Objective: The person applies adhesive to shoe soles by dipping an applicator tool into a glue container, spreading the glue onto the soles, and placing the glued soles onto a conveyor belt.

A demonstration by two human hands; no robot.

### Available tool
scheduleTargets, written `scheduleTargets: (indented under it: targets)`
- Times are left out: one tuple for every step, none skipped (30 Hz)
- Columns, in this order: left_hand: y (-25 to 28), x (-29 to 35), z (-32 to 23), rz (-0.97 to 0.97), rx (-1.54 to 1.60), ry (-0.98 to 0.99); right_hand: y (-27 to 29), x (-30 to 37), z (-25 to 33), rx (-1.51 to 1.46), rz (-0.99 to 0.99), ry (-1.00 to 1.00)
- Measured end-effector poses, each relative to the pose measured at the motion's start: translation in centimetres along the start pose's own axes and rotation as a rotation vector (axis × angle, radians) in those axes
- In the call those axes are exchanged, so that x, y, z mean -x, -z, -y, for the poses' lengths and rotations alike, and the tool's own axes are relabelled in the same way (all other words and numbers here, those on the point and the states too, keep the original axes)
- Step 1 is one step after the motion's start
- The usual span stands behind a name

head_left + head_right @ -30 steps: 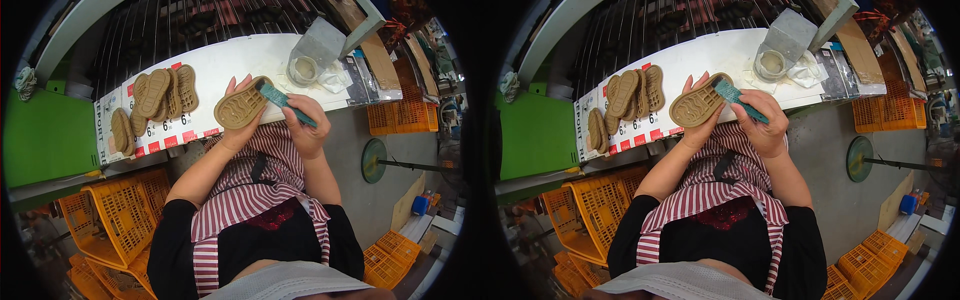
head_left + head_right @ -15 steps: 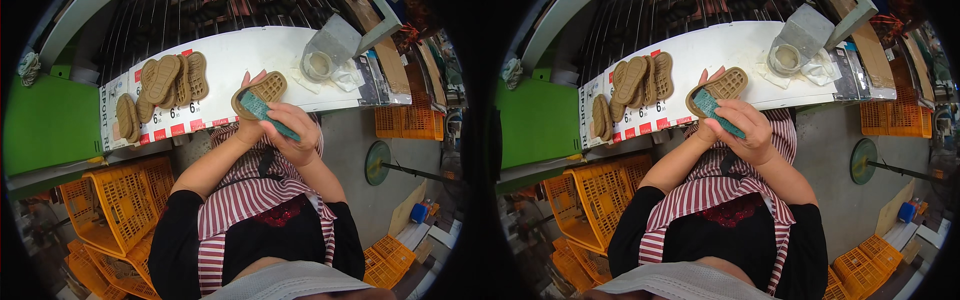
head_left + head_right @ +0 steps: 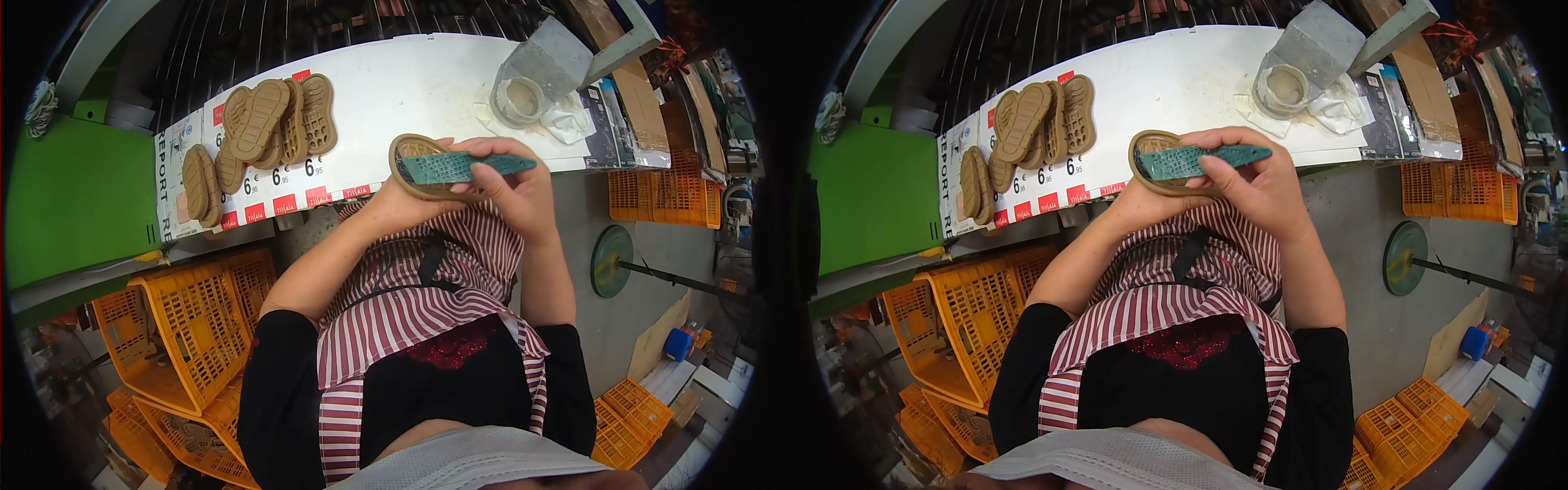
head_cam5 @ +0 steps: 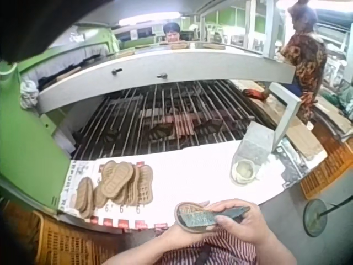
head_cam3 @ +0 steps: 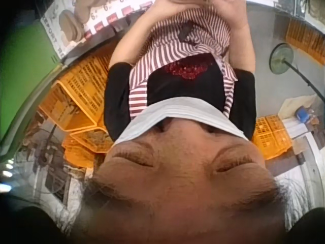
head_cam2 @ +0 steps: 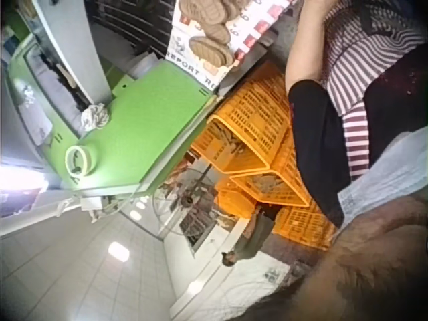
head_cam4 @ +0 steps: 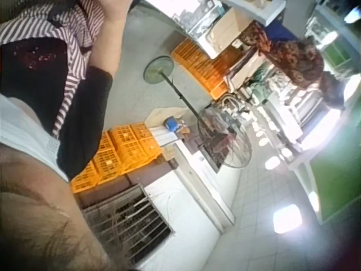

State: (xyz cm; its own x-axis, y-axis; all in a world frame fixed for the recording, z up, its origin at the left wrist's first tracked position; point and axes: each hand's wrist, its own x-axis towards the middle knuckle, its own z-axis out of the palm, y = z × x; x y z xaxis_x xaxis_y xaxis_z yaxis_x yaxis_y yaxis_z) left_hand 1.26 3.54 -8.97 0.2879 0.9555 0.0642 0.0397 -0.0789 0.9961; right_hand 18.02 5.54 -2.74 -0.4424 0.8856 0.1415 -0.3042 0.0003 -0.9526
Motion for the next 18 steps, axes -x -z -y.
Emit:
scheduleTargets:
  targets:
    - [0.5,0.4,-0.6,0.076,0.114,0.129,0.6,-0.3,0.2,0.028,0.025,-0.056]
    - [0.8,0.5,-0.9,0.079,0.119,0.132,1.2,-0.6,0.4,0.056,0.049,-0.113]
    - [1.1,0.5,-1.1,0.164,0.183,0.124,1.6,-0.9,0.4,0.107,0.070,-0.105]
    - [1.4,0.4,-1.0,0.248,0.248,0.116,2.0,-1.2,0.7,0.107,0.068,-0.110]
    - [1.7,0.3,-0.1,0.291,0.260,0.098,2.5,-1.6,1.2,0.139,0.139,-0.169]
    - [1.9,0.2,-0.1,0.294,0.266,0.104,2.9,-1.8,1.4,0.170,0.208,-0.229]
    - [2.2,0.1,-0.2,0.334,0.261,0.129,3.3,-1.9,1.4,0.202,0.234,-0.219]
    - [2.3,0.1,-0.4,0.374,0.257,0.153,3.5,-1.7,1.5,0.202,0.229,-0.226]
    - [2.6,0.0,-0.5,0.375,0.263,0.185,3.7,-1.7,1.5,0.199,0.207,-0.225]
    - [2.7,-0.1,-0.7,0.376,0.265,0.186,3.9,-1.7,1.5,0.197,0.184,-0.224]
    - [2.8,-0.3,-0.8,0.385,0.324,0.187,4.1,-1.6,1.5,0.180,0.187,-0.208]
    - [2.9,-0.4,-0.9,0.394,0.382,0.186,4.2,-1.3,1.5,0.181,0.186,-0.210]
    - [2.9,-0.4,-0.6,0.395,0.385,0.186,4.4,-1.0,1.4,0.156,0.162,-0.191]
    - [2.9,-0.3,0.0,0.351,0.477,0.168,4.4,-0.8,1.4,0.131,0.138,-0.171]
    - [2.9,-0.5,0.2,0.309,0.568,0.148,4.5,-0.5,1.4,0.134,0.136,-0.171]
    - [3.0,-0.5,0.3,0.311,0.570,0.146,4.6,-0.3,1.3,0.098,0.117,-0.135]
    - [3.2,-0.6,0.2,0.277,0.684,0.132,4.6,-0.1,1.3,0.061,0.097,-0.098]
    - [3.3,-0.6,0.1,0.241,0.793,0.118,4.5,0.1,1.4,0.062,0.097,-0.096]
